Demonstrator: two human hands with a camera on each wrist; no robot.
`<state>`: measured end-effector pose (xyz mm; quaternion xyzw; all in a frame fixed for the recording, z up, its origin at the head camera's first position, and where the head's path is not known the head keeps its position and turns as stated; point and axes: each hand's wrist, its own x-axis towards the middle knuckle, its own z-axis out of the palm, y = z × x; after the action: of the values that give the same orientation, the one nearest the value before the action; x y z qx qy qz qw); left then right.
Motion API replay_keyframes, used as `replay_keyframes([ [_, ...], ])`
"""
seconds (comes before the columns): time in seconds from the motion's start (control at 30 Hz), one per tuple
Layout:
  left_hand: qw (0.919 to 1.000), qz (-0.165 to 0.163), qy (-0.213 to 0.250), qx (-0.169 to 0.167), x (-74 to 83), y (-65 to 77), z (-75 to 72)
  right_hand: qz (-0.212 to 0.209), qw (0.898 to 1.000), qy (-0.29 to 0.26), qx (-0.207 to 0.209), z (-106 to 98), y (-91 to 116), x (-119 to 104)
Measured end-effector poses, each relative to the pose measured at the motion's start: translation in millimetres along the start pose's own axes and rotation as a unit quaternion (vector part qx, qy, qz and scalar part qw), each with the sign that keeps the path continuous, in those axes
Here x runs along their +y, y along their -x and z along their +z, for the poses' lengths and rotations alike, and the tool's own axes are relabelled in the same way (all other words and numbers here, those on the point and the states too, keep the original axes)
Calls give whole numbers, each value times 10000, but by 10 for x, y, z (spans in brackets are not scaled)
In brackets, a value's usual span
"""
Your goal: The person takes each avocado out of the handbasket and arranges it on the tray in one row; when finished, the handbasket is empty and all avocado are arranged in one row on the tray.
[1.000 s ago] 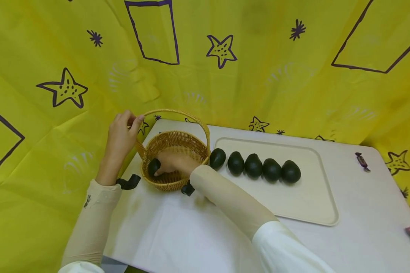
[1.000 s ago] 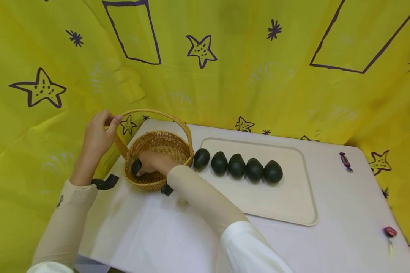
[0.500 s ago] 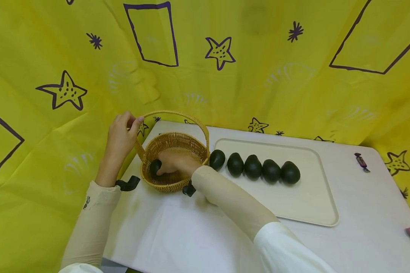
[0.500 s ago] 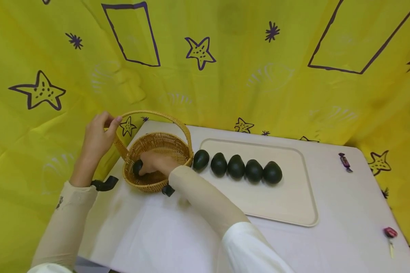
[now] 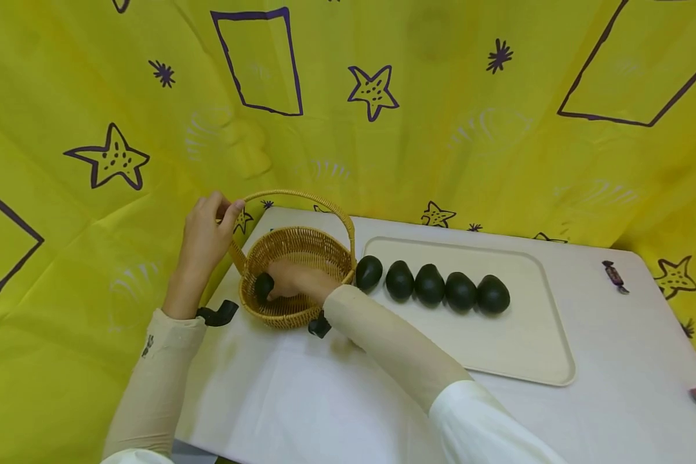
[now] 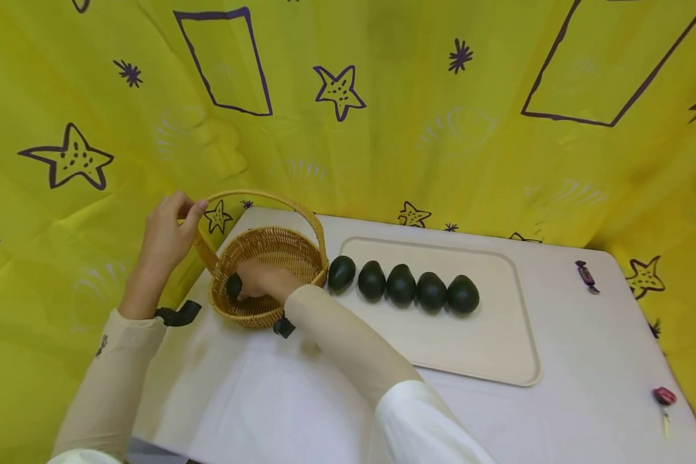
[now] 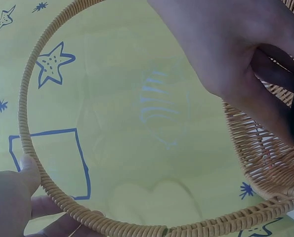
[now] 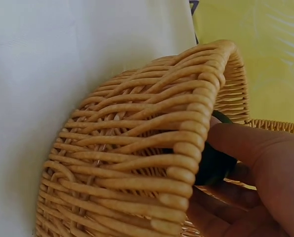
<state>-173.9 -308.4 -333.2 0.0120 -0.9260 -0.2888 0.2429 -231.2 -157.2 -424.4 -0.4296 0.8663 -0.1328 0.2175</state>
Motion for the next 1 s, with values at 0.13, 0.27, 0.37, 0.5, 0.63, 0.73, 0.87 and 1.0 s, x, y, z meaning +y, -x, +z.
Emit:
replay_keyframes([
  [0.13,10000,-7,18,-28,-12,8,9,-2,9999,-144,43,3,23,30],
  [0.27,10000,-33,42,-25,-8,7,16,-61,9995,-277,104,-15,55,81],
  [0.37,10000,-49,36,4,-6,3,24,-90,9989,-434,177,-36,94,128],
  [0.5,10000,-66,17,35,-19,-4,34,-15,9978,-591,289,-80,193,181],
  [0.63,10000,-98,-7,14,-32,-3,36,-72,9961,-733,478,-123,338,228],
  [0.73,9999,-125,-12,-16,-38,7,32,-240,9936,-898,636,-147,460,269],
  [0.87,9999,-117,-9,-19,-38,12,28,-497,9896,-1024,878,-197,653,324],
  [1.0,10000,-68,-28,23,-32,6,28,-716,9841,-1178,1118,-264,906,375],
])
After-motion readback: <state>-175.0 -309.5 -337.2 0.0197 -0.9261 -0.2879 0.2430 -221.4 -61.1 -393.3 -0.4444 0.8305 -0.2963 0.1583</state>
